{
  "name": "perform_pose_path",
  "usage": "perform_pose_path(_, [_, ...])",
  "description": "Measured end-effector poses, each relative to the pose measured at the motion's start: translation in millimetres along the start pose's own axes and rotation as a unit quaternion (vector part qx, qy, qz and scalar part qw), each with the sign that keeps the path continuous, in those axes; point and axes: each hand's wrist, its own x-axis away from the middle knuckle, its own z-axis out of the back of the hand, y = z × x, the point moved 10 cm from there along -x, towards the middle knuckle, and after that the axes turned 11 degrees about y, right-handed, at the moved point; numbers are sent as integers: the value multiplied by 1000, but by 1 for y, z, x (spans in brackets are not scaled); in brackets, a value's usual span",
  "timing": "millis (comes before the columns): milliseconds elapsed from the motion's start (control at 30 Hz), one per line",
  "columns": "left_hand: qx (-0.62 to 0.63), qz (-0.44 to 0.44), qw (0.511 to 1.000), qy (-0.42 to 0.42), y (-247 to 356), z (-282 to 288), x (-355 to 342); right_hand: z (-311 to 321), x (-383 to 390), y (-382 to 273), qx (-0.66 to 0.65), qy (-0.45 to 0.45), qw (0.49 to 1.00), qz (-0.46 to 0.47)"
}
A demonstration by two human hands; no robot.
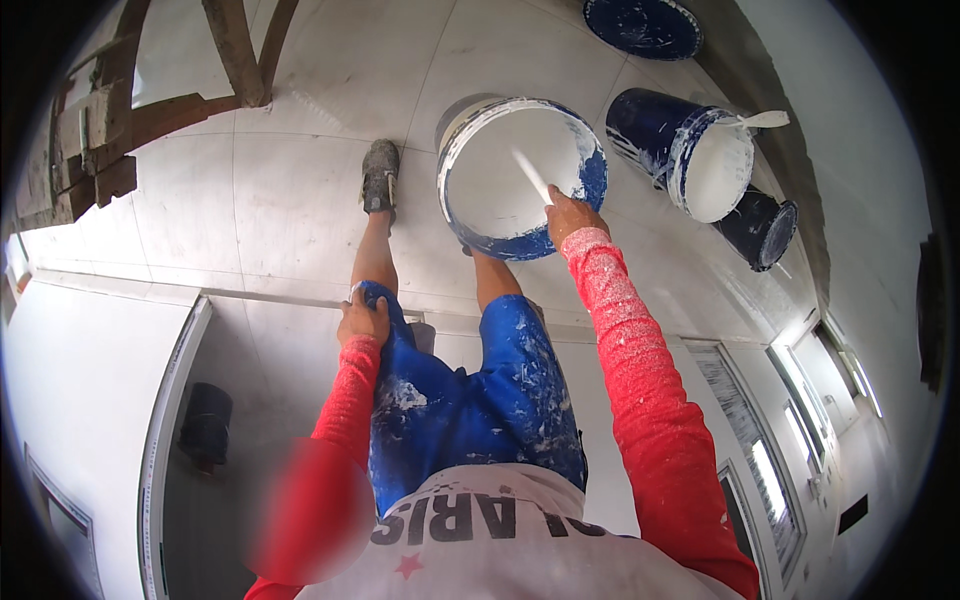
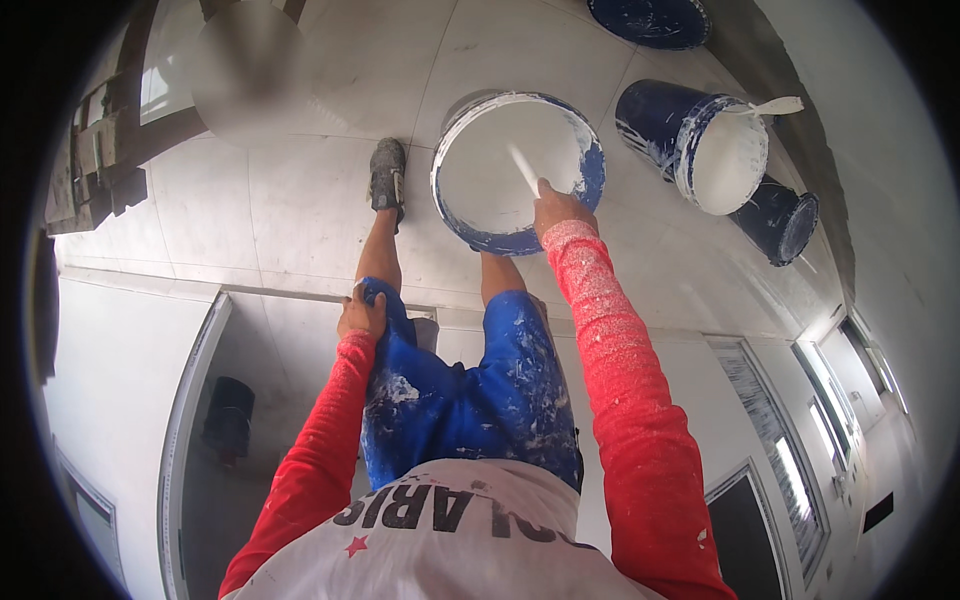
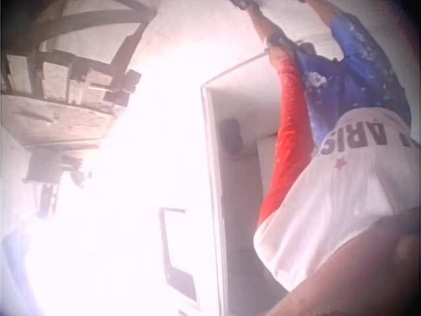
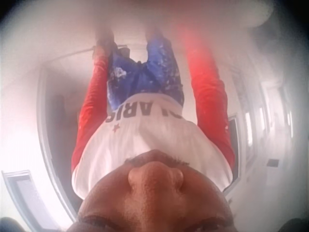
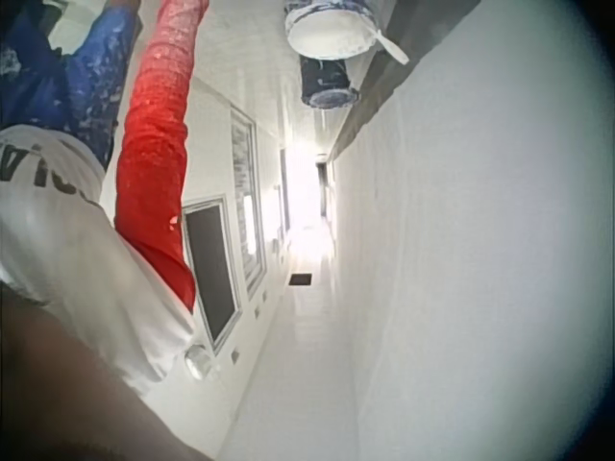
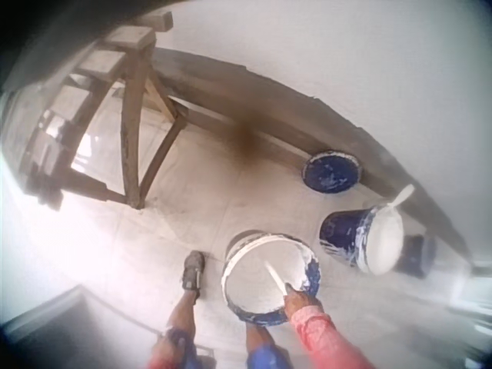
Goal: The person stirs white paint in a bucket using a stick, then lifts the bucket and tilts it to check the paint's consistency. The person then sets the bucket down and walks away.
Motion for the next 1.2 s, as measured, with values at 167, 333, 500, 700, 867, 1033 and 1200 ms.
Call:
perform_pose_path(167, [-13,-18,1000,-3,6,1,1,-46,2,23,130,-70,989,3])
perform_pose_path(333, [-2,8,1000,-22,-4,0,0,-19,2,9,-57,-7,998,-4])
perform_pose_path(500, [-2,11,1000,-19,0,1,0,-36,-5,14,65,-65,996,5])
perform_pose_path(700, [-4,-1,1000,-30,5,2,0,-28,-1,20,24,-8,998,-64])
perform_pose_path(867, [0,0,1000,-17,0,3,0,-21,5,-7,5,-27,997,68])
perform_pose_path(1033, [-1,-10,1000,-15,5,2,-3,-29,1,13,29,-36,998,-30])
perform_pose_path(1200, [-3,-16,1000,-7,3,-3,-4,-38,14,22,-22,17,999,19])
